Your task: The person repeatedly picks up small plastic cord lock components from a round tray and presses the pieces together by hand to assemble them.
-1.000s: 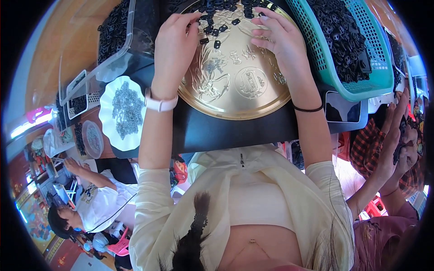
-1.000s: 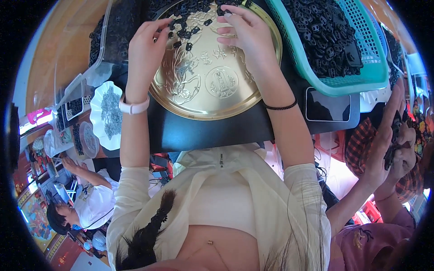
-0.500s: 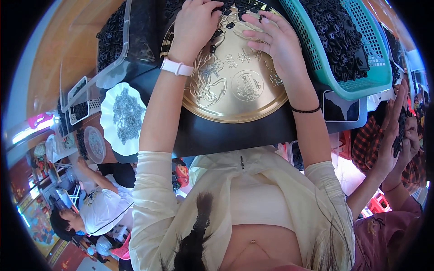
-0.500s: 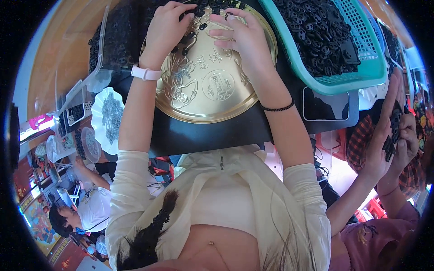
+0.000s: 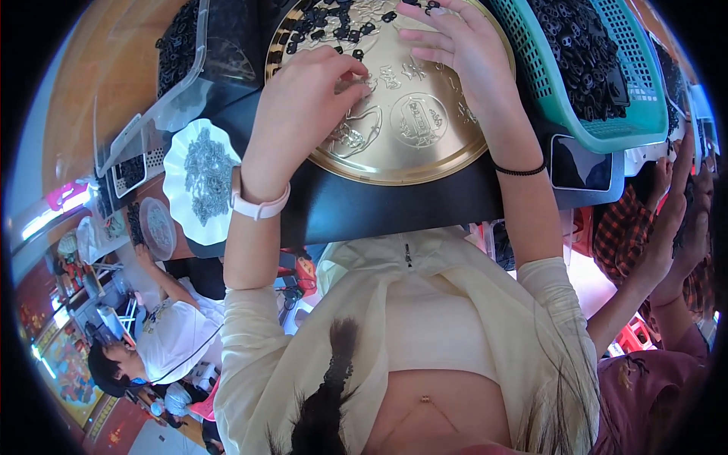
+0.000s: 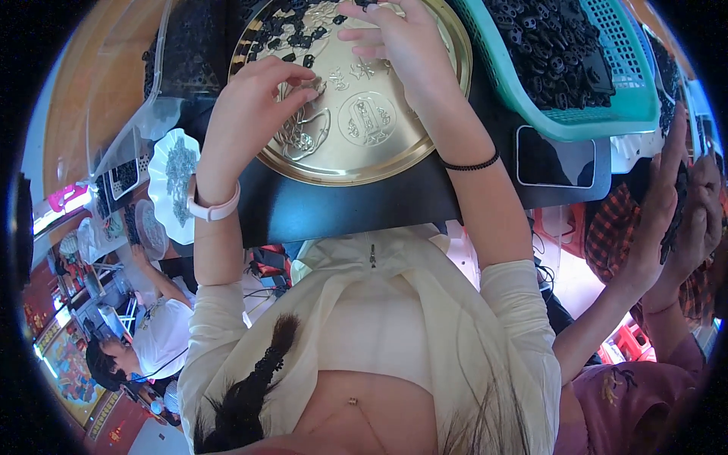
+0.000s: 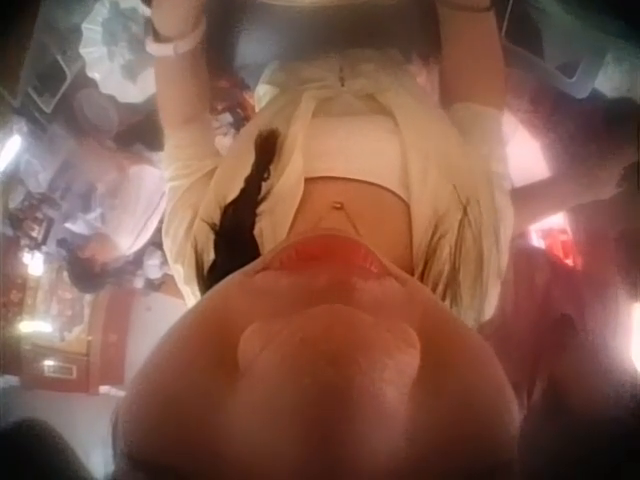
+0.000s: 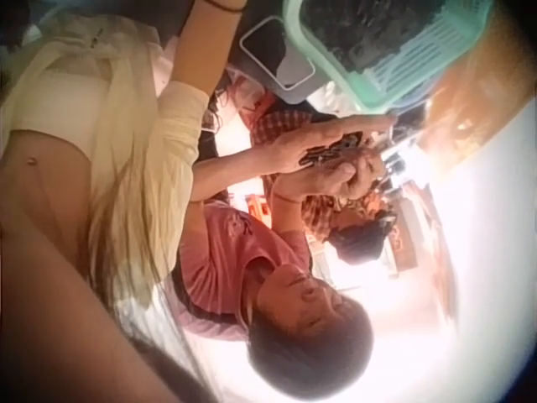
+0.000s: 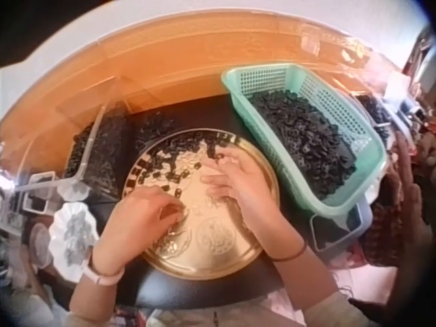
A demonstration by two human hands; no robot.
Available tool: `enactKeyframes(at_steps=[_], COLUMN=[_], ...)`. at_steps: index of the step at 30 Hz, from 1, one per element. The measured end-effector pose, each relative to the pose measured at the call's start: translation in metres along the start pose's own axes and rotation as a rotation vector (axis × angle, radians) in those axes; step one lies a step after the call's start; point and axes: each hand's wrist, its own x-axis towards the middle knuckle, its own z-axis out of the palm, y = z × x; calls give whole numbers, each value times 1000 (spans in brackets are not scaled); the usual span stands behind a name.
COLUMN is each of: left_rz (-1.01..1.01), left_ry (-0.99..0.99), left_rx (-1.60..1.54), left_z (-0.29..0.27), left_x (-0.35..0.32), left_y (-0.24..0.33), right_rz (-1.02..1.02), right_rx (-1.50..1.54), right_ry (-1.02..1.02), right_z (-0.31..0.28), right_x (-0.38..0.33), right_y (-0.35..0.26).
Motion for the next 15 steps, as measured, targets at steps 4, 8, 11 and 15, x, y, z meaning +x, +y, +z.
enactKeyframes(at_steps=[4,8,11,15], left_rz=[-48,-2,-211,-168], left_ry=[-12,50,203,367], left_rx=[39,-17,-478,-703], left_z=[9,11,8,16], left_x=[-3,5,16,22], left_y=[2,4,9,1], right_rz=[12,-43,-262,-296], right_rx=[-8,-20,-271,-189], right_ry=[-28,-83,-202,-239], right_z=[4,-4,-9,-6], right_x=[-1,5,9,7], right_y=[3,16,26,29])
